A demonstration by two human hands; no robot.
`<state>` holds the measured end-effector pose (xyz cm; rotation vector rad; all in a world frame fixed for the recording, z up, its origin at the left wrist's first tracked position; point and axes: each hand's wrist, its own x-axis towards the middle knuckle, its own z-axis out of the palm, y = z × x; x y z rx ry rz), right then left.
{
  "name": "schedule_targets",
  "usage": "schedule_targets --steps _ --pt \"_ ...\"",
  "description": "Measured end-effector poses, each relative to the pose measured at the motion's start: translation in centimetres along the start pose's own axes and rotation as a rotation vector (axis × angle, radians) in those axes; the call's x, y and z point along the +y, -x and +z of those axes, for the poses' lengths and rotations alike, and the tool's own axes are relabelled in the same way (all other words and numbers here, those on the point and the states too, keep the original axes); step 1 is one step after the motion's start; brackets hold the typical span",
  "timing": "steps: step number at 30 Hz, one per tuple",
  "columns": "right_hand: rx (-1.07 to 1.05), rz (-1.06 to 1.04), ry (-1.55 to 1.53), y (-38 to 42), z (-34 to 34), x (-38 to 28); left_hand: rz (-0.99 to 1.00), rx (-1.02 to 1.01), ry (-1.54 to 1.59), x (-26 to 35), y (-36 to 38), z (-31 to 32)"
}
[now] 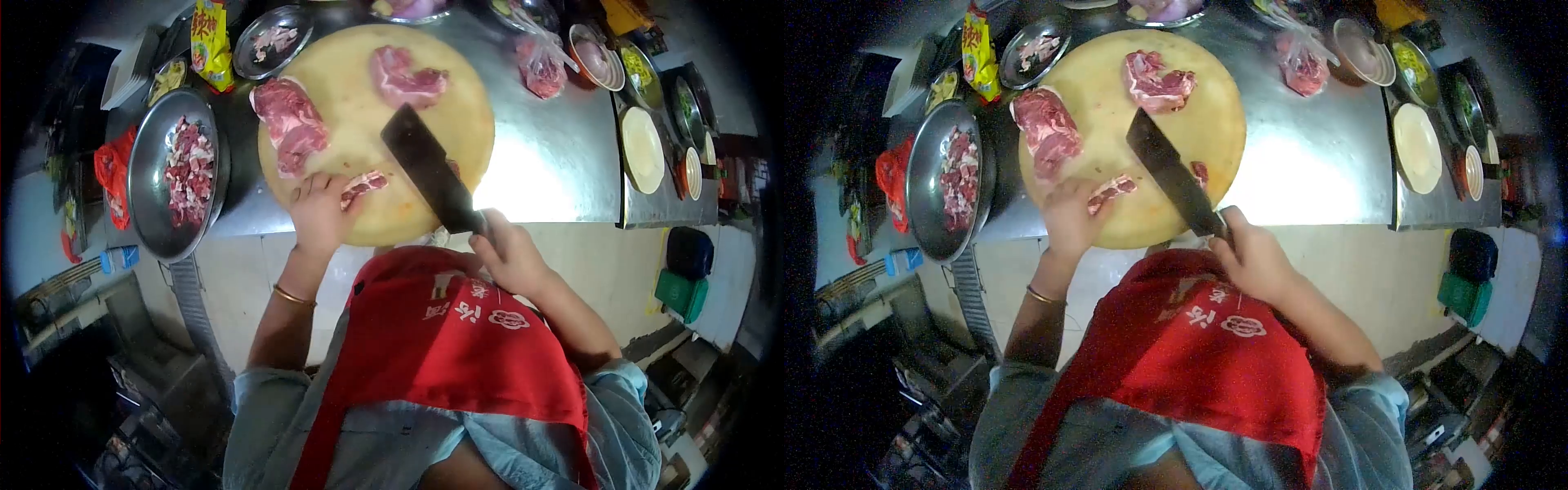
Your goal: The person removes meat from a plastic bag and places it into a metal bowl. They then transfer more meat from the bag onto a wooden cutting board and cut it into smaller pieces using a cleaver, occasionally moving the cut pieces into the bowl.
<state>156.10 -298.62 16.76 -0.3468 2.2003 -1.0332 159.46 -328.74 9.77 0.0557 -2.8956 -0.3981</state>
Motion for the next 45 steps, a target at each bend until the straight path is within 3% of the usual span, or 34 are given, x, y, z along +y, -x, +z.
schedule_targets --steps 1,4,10,13,16,24,30,33,36,39,42,45 --pt "0.020 -0.047 0.068 0.3 0.0 -0.2 0.033 0.142 0.000 0.5 0.3 -0.1" --pt "0.046 -0.173 0.241 0.7 0.3 -0.9 0.038 0.195 0.216 -0.8 0.5 2.6" --pt "0.019 -0.237 0.428 1.6 0.4 -2.3 -0.221 -0.095 0.276 1.2 0.5 2.7" --pt "-0.014 -0.226 0.477 1.9 0.5 -2.5 -0.096 0.094 0.136 1.3 0.6 3.2" --pt "-0.056 -0.187 0.520 1.7 0.9 -2.3 -0.015 0.145 0.154 0.8 0.9 4.4" --pt "-0.175 -0.067 0.634 -0.1 2.2 -3.6 -0.035 0.092 0.181 0.4 0.9 4.0" --pt "-0.146 -0.121 0.615 -5.2 3.4 -6.2 0.030 0.114 0.242 0.1 0.9 3.4" --pt "-0.150 -0.107 0.618 -1.2 1.1 -3.9 0.031 0.124 0.328 -0.6 1.7 3.0" --pt "-0.107 -0.061 0.418 1.2 -1.0 -2.0 0.040 0.145 0.366 -0.8 2.2 3.1" --pt "-0.099 -0.069 0.598 1.4 0.4 -2.9 0.017 0.169 0.338 -0.6 2.4 3.2" --pt "-0.091 -0.193 0.566 1.7 1.3 -3.2 0.019 0.147 0.282 -0.8 2.3 3.4" --pt "-0.138 -0.141 0.584 1.2 2.0 -4.4 0.029 0.138 0.259 -0.7 2.5 3.5"
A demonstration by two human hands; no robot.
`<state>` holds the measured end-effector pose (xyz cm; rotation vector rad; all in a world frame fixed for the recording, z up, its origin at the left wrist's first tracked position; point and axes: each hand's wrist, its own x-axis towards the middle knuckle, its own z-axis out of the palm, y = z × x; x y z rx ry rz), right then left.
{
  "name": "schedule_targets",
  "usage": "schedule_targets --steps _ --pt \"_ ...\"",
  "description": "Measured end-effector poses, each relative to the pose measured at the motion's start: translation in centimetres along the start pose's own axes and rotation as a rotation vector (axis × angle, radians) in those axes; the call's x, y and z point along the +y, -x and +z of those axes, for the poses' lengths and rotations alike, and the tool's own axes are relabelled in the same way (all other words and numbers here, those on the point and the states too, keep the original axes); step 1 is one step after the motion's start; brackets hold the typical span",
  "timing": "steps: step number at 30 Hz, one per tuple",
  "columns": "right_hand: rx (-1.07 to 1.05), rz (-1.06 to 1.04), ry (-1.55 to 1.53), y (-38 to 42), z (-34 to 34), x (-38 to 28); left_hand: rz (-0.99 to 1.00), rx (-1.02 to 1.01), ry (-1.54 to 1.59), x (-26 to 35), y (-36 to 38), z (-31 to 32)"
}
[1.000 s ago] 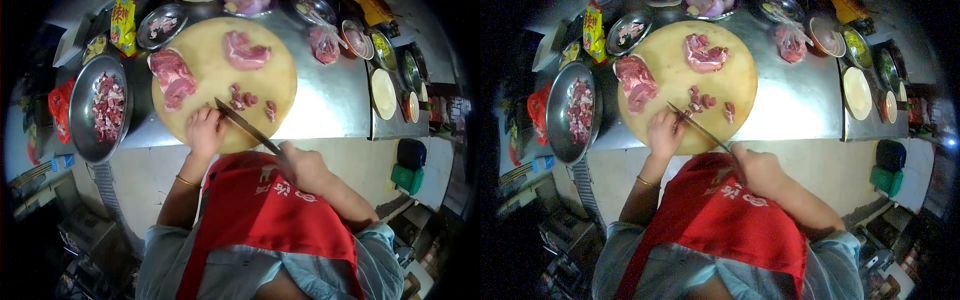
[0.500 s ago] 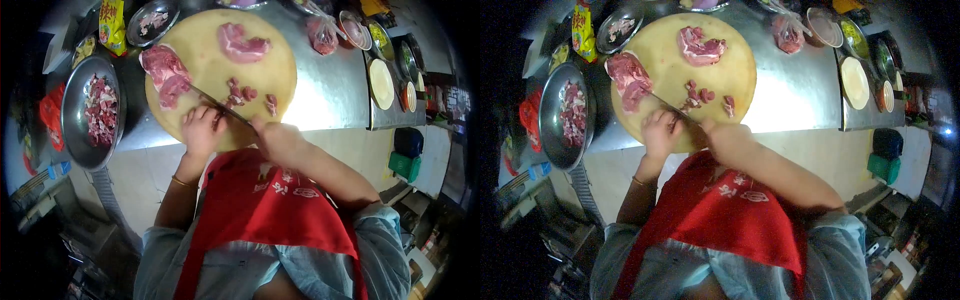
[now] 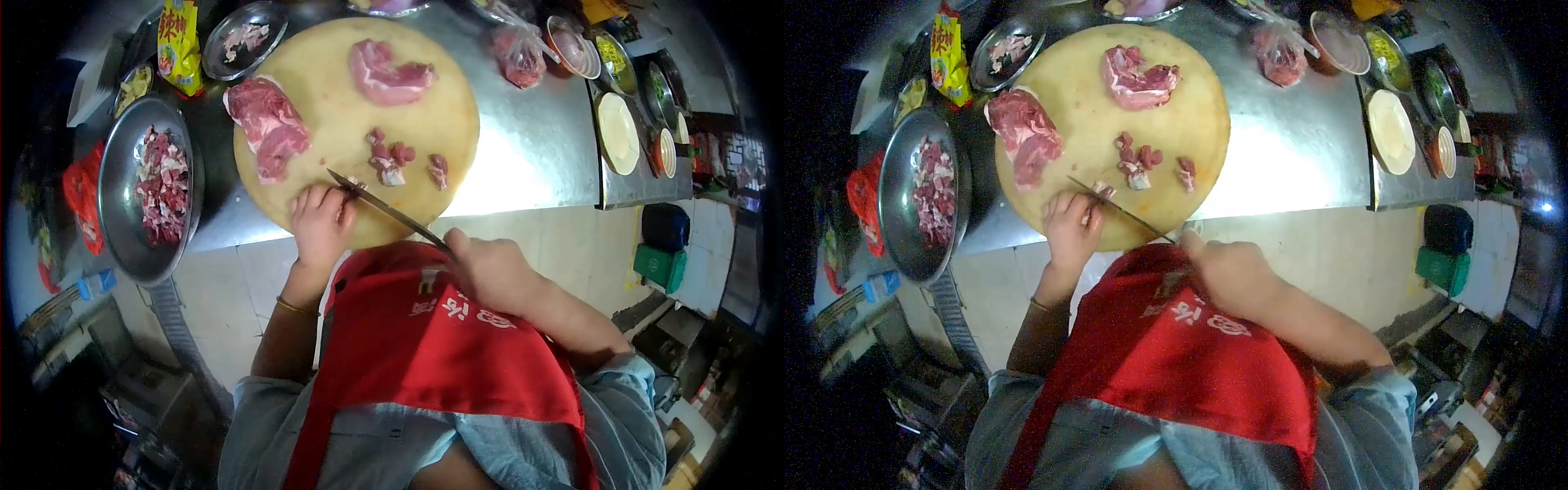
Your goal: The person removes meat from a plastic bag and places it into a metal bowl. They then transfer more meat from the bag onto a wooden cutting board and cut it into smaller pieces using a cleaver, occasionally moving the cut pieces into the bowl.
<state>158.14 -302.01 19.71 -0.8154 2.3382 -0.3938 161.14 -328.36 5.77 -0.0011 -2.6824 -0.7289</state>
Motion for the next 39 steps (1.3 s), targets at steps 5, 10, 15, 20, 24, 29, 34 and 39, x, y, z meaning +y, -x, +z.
schedule_targets --steps 5,10,15,20,24,29,34,39 --pt "0.035 -0.024 0.006 -5.9 1.2 -1.5 -0.007 0.014 -0.002 0.5 -0.1 -0.5" --pt "0.035 -0.051 -0.080 -4.2 0.4 -0.2 -0.023 0.075 0.010 0.2 1.0 -0.6" --pt "0.067 0.020 -0.021 -0.3 0.0 2.6 -0.031 0.119 -0.001 0.0 1.6 -0.4" --pt "-0.012 -0.044 0.018 0.3 -1.1 0.0 -0.043 0.097 -0.045 0.1 1.7 -0.4" --pt "-0.058 -0.040 -0.001 -2.3 0.1 -1.1 -0.045 0.081 -0.042 -0.3 1.8 -0.4" --pt "0.134 -0.175 -0.089 -8.6 1.9 -2.8 -0.095 0.041 -0.028 0.2 2.0 -1.1" --pt "0.096 -0.154 -0.156 -3.1 0.8 2.8 -0.068 0.110 0.090 -0.2 3.3 -1.5" --pt "-0.008 -0.060 -0.071 0.3 -0.2 1.4 -0.094 0.127 0.065 -0.2 3.8 -1.2"
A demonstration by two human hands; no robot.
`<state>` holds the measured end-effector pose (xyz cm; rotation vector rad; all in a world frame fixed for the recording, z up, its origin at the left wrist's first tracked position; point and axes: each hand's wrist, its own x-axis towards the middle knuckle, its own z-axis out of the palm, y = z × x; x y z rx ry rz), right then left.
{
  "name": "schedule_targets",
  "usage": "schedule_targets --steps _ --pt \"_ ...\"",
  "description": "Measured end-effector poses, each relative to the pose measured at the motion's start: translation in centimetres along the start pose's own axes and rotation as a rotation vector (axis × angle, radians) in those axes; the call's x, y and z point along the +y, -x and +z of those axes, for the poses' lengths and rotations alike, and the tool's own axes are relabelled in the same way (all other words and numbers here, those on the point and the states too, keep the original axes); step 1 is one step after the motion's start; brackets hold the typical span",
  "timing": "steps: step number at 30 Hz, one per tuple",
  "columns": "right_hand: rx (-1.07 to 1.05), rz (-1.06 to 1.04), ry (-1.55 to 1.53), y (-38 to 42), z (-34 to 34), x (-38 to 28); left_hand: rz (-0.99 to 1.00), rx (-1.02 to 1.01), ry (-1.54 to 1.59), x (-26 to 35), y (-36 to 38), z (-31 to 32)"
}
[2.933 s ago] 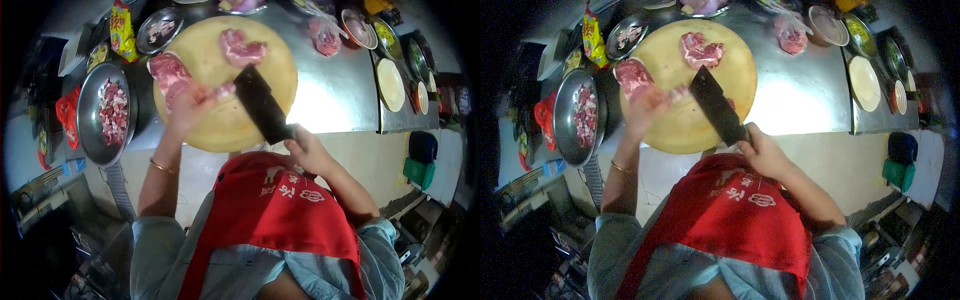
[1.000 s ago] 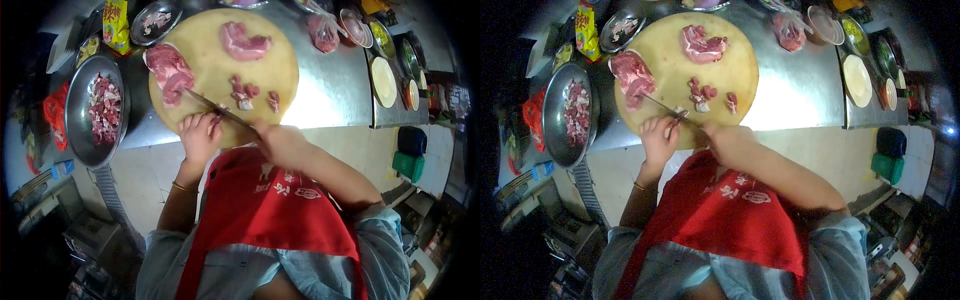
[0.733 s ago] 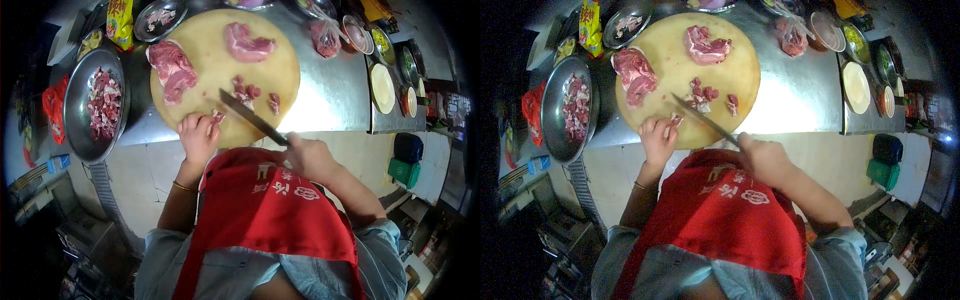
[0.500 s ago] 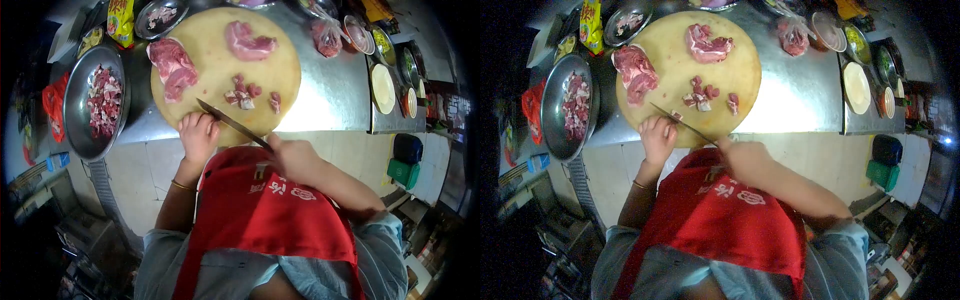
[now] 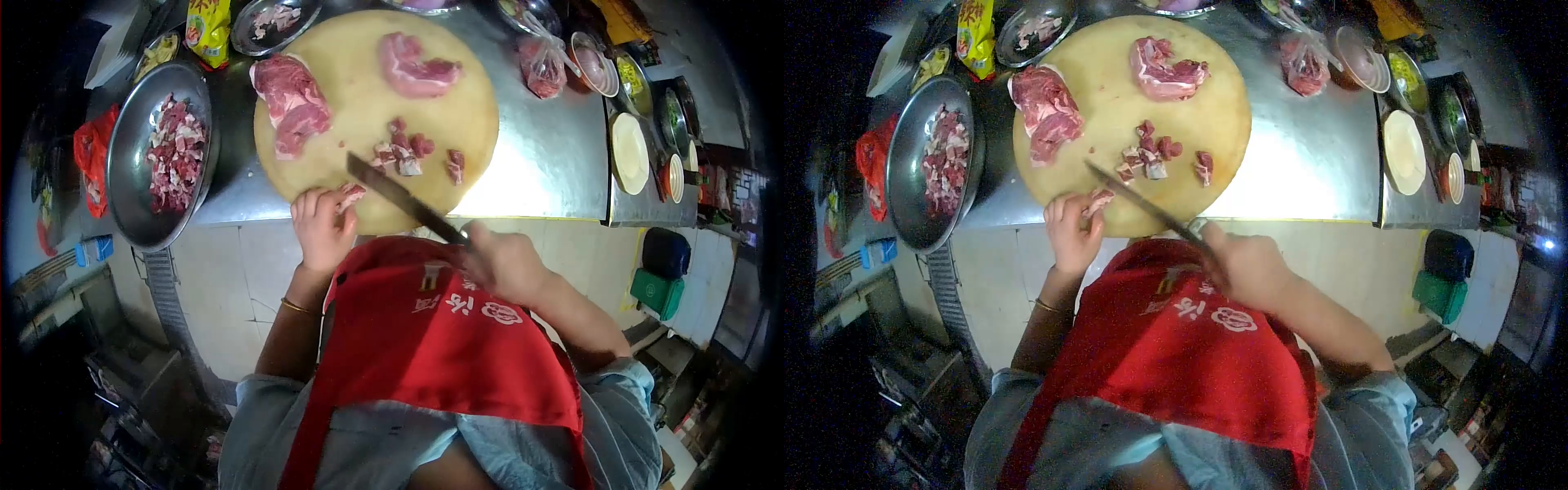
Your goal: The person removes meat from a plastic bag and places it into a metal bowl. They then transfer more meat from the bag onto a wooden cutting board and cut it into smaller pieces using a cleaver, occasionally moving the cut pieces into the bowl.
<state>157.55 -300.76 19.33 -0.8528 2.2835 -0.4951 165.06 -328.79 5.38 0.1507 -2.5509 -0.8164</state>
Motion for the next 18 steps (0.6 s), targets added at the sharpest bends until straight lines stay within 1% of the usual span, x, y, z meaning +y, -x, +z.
schedule_targets --steps 4,8,11,14,15,18 --pt "-0.052 -0.078 0.124 -0.2 0.4 -1.7 0.010 -0.018 -0.026 -0.1 0.1 -0.1" --pt "-0.109 -0.046 0.127 -2.4 0.2 -2.8 0.001 0.009 -0.009 -0.1 0.2 -0.4" --pt "0.020 -0.138 0.039 -6.6 2.4 -3.5 0.009 -0.016 -0.008 0.1 0.0 -0.5" --pt "0.074 -0.175 0.023 -9.0 3.2 -4.1 0.054 -0.045 -0.039 0.2 0.0 -1.2" --pt "-0.013 -0.095 0.014 -8.4 2.4 -3.7 0.076 -0.041 -0.048 0.0 0.2 -1.2" --pt "-0.070 -0.067 -0.097 -4.7 0.2 -0.2 0.078 -0.084 -0.044 0.1 0.2 -1.6"
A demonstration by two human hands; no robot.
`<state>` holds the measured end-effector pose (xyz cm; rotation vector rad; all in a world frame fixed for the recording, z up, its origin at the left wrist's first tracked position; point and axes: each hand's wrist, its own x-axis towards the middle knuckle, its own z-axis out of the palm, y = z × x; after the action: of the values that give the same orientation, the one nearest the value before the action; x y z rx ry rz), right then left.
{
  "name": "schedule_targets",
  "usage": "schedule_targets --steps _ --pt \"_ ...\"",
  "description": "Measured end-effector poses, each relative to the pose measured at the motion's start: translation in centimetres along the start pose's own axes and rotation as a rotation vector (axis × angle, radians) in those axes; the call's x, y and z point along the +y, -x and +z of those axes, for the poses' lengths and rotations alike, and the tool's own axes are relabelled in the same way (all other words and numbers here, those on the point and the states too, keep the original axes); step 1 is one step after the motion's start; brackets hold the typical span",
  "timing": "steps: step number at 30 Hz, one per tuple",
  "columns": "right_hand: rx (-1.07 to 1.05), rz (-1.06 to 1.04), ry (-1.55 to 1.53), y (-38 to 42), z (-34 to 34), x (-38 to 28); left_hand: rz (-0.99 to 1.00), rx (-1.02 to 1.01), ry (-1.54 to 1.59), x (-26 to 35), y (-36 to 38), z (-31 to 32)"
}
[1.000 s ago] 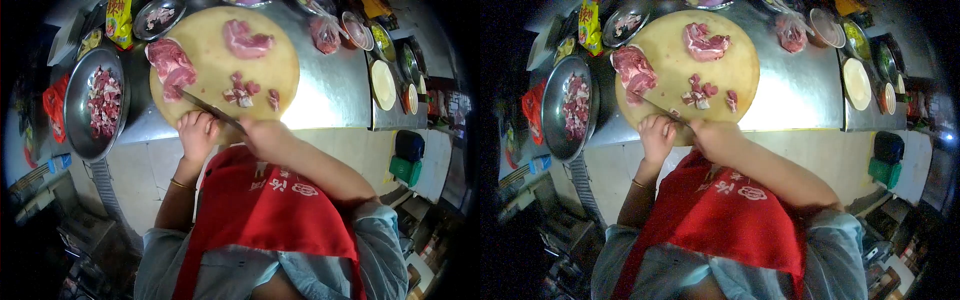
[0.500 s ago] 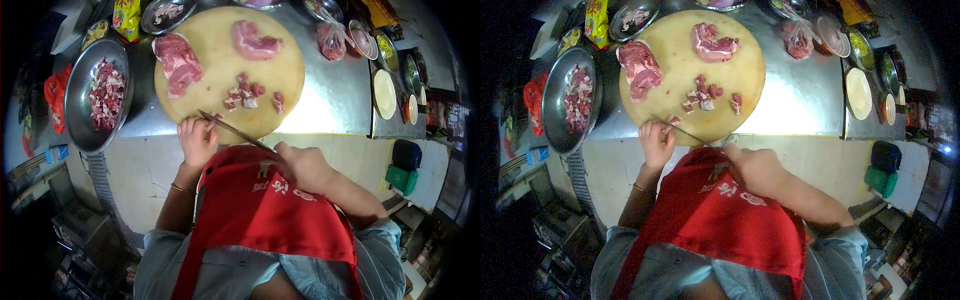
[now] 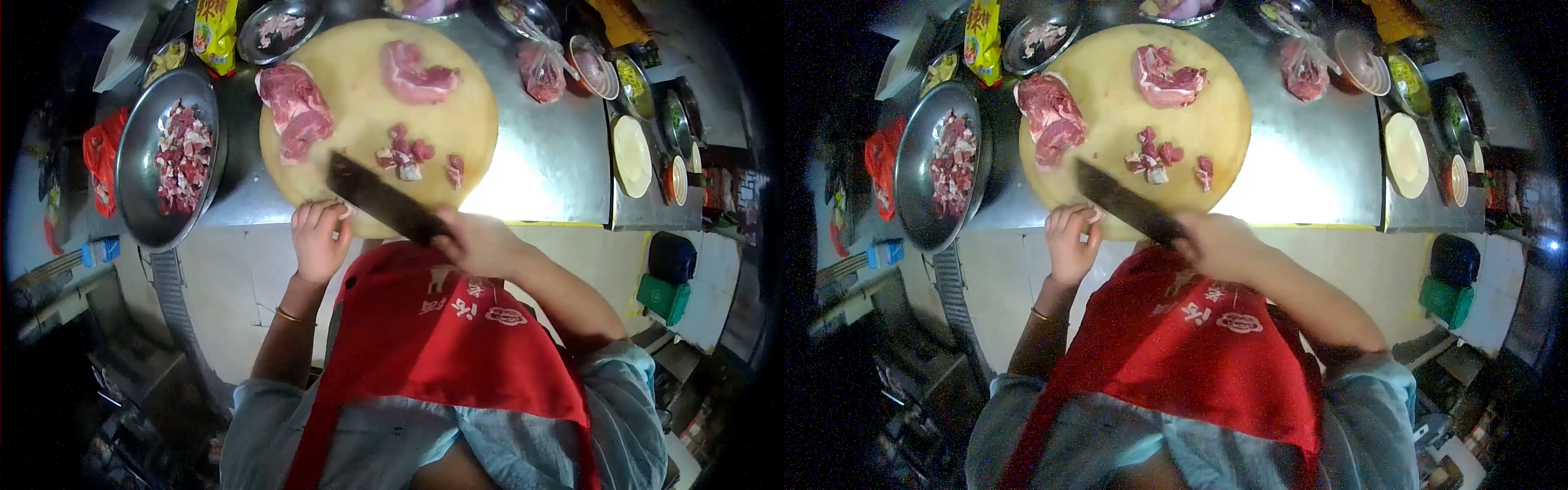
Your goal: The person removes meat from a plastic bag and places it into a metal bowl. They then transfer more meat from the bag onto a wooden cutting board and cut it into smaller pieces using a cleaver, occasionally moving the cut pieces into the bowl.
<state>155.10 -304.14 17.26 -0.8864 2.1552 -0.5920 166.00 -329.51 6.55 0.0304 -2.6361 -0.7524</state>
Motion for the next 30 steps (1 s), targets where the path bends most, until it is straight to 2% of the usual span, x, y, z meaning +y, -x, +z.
schedule_targets --steps 3,5,8,10,11,14,15,18,19,20,22,25,28,29,30 --pt "0.117 0.157 -0.240 3.4 0.6 3.8 -0.023 -0.024 0.042 -0.4 -0.2 0.3" --pt "0.166 0.231 -0.518 5.0 0.2 5.1 -0.052 -0.051 0.116 -0.6 -0.7 1.2" --pt "0.271 0.314 -0.934 7.2 0.2 5.4 -0.203 -0.134 0.404 -0.1 -3.6 3.3" --pt "0.396 0.294 -1.121 8.5 1.0 7.0 -0.099 -0.062 0.212 1.1 -6.8 4.7" --pt "0.421 0.344 -1.108 8.8 1.6 8.5 -0.047 -0.024 0.117 1.7 -8.3 5.5" --pt "0.372 0.397 -1.144 10.0 2.0 10.3 -0.003 -0.081 0.031 2.9 -11.0 8.0" --pt "0.376 0.394 -1.195 10.1 2.9 11.0 0.058 -0.139 0.126 3.4 -11.6 8.3" --pt "0.361 0.439 -1.170 8.9 4.0 10.5 0.097 -0.231 0.104 6.4 -10.4 9.0" --pt "0.313 0.467 -1.154 8.1 3.5 9.6 0.074 -0.191 0.168 7.1 -10.0 9.6" --pt "0.225 0.381 -1.139 7.0 3.4 9.6 0.015 -0.180 0.147 8.4 -9.6 9.6" --pt "0.092 0.359 -1.128 4.7 3.8 8.7 -0.024 -0.069 0.146 9.1 -8.9 10.4" --pt "0.055 0.285 -1.101 2.1 4.3 6.2 -0.275 0.070 0.389 9.1 -8.2 11.0" --pt "0.246 -0.018 -0.830 0.9 5.0 3.5 -0.423 0.386 0.735 8.4 -8.3 10.4" --pt "0.280 -0.031 -0.679 0.7 4.4 2.1 -0.340 0.499 0.511 6.6 -8.3 10.4" --pt "0.294 -0.051 -0.613 0.4 3.9 0.6 -0.507 0.564 0.714 6.6 -9.2 8.5"
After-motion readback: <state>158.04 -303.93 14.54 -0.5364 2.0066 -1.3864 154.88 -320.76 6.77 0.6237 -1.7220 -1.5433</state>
